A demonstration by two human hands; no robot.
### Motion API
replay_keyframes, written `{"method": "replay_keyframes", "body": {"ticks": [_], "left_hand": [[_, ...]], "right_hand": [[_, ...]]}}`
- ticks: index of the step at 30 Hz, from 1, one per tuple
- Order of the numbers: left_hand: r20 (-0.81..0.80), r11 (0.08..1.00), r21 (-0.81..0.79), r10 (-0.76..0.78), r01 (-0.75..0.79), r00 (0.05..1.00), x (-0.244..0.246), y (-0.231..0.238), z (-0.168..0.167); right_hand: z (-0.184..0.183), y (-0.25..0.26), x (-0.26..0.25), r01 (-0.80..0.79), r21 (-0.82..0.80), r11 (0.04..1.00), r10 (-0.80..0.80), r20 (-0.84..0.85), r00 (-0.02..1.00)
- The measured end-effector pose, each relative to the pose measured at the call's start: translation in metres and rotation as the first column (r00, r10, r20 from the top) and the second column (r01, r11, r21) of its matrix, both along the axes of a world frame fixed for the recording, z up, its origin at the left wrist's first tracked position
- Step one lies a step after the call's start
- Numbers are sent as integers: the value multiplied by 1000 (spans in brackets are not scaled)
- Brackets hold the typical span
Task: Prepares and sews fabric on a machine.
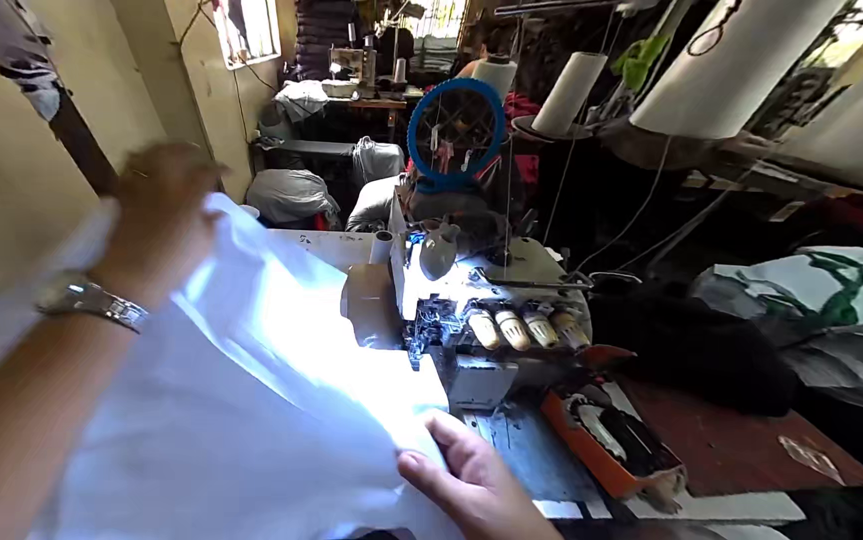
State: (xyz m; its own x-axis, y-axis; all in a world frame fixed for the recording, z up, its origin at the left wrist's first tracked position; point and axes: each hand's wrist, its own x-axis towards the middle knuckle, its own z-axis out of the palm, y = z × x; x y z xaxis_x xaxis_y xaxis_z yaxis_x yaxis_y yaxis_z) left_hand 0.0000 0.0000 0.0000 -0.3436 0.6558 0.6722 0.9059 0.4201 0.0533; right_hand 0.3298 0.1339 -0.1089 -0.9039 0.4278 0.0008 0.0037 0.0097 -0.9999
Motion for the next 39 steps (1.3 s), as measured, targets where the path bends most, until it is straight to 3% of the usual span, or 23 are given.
{"method": "replay_keyframes", "body": {"ticks": [3,5,6,8,11,13,16,18,21,24,27,29,31,35,39], "left_hand": [[280,940,-61,-305,334,910,68,37,-60],[582,830,-174,-348,530,735,112,36,-93],[589,803,-180,-374,568,716,121,32,-109],[438,865,-123,-392,486,809,119,23,-130],[205,961,-117,-222,249,953,94,20,-138],[126,980,-128,-134,150,983,98,27,-142],[209,935,-45,-335,351,919,146,40,-141],[421,839,3,-494,543,761,175,40,-131],[532,797,93,-546,596,647,184,36,-124],[491,847,164,-515,506,703,180,38,-124],[397,872,225,-489,434,777,168,68,-140],[477,905,218,-425,365,769,163,85,-147],[591,930,193,-364,312,719,161,91,-151],[604,933,203,-359,298,712,163,82,-157],[310,962,48,-272,270,911,179,71,-155]], "right_hand": [[-16,2,-29,-23,-100,995,19,-38,999],[-17,7,-29,-46,-104,993,40,-54,998],[-18,11,-24,-43,-90,995,39,-39,998],[-22,24,-10,-37,-31,999,38,28,999],[-28,38,9,-17,-17,1000,18,76,997],[-28,36,11,26,-56,998,-25,22,999],[-24,24,7,80,-28,996,-82,-66,994],[-23,17,7,115,-1,993,-114,-121,986],[-26,15,16,97,-2,995,-96,-125,988],[-32,18,19,107,20,994,-105,-103,989],[-39,26,4,307,221,926,-293,-95,951],[-45,35,-6,377,326,867,-374,-74,924],[-49,39,-6,366,282,887,-368,-48,929],[-57,30,5,308,135,942,-307,-25,951],[-69,21,6,316,41,948,-315,-32,949]]}}
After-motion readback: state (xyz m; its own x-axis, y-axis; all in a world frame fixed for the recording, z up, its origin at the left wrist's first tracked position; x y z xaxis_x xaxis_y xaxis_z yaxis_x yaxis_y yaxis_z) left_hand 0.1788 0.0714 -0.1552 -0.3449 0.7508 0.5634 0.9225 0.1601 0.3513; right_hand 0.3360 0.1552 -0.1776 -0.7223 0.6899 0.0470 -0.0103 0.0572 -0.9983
